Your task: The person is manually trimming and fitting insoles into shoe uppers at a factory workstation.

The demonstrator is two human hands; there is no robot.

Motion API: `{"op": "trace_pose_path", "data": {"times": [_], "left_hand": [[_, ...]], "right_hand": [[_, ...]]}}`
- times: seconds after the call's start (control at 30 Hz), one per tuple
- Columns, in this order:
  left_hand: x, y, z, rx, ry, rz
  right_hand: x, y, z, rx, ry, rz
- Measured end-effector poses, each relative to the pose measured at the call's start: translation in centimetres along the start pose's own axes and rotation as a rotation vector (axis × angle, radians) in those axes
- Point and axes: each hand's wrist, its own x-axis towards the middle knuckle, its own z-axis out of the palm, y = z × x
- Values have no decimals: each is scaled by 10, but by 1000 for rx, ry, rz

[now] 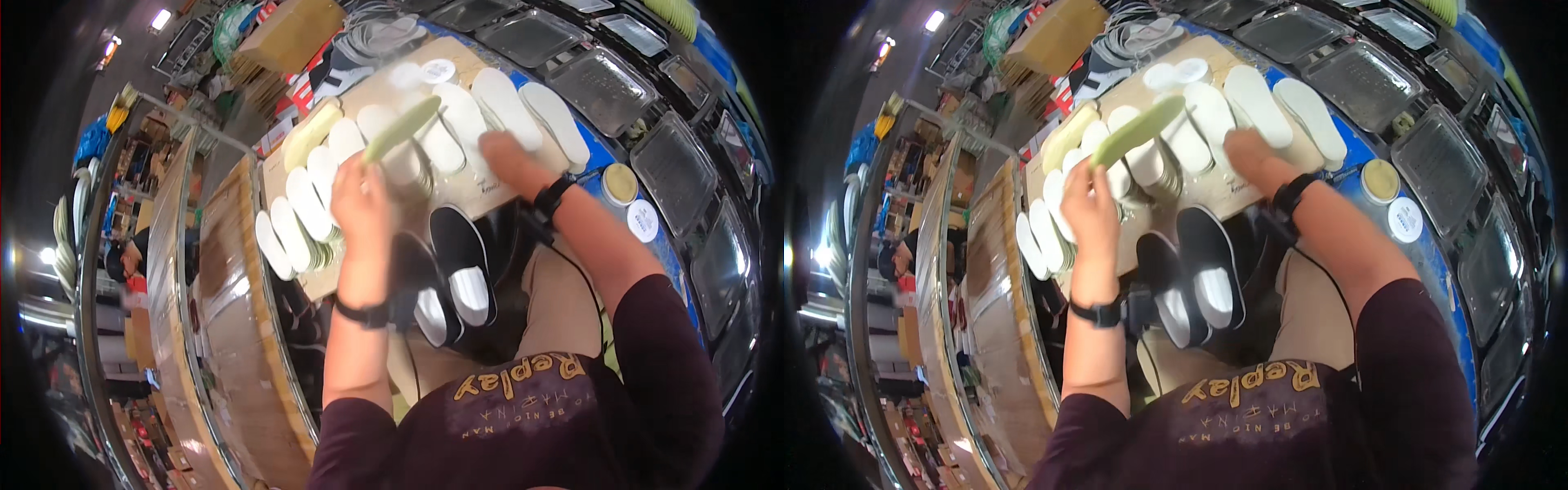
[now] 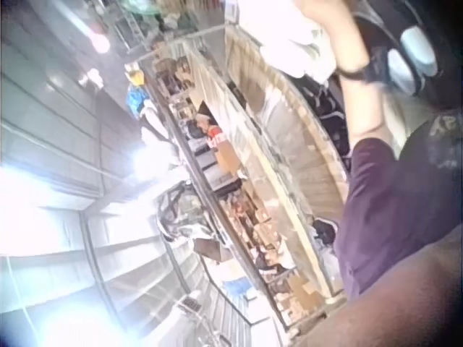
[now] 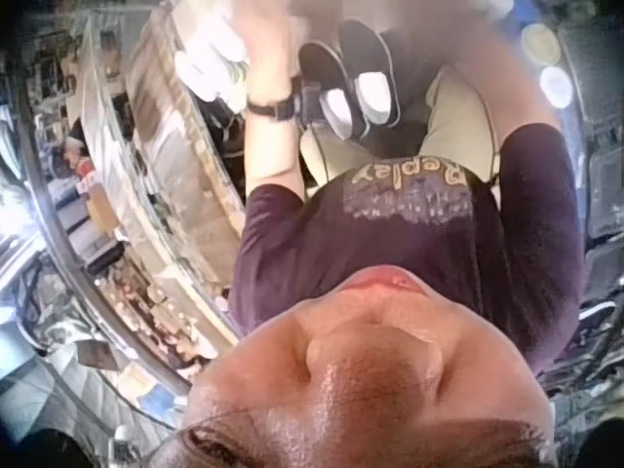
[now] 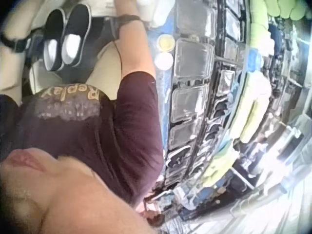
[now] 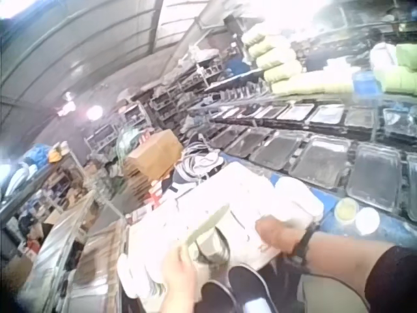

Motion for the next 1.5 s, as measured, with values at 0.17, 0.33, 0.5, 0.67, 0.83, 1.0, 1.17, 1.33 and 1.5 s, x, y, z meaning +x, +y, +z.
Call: {"op": "trace_pose_path", "data": {"times": [0.17,0.33,0.5,0.67,0.83,1.0,1.17,1.33,1.5], "left_hand": [[-80,4,-143,-134,126,-261],[-160,19,-237,-258,247,-481],[-201,43,-220,-413,115,-778],[-220,73,-167,-223,-407,-200],[-217,92,-146,-138,-718,-24],[-230,65,-116,238,-807,27],[-229,33,-86,280,-684,85],[-215,-10,-55,400,-564,-84],[-187,-7,-59,417,-607,-71]], "right_hand": [[-67,-21,-115,365,478,-65],[-188,-59,-192,906,302,100],[-235,-82,-203,942,153,290],[-234,-148,-195,677,226,-305],[-238,-163,-163,412,-158,-774],[-233,-167,-115,247,-203,-793],[-210,-161,-64,237,-95,-615],[-186,-162,-38,165,-553,-510],[-185,-158,-38,84,-690,-438]]}}
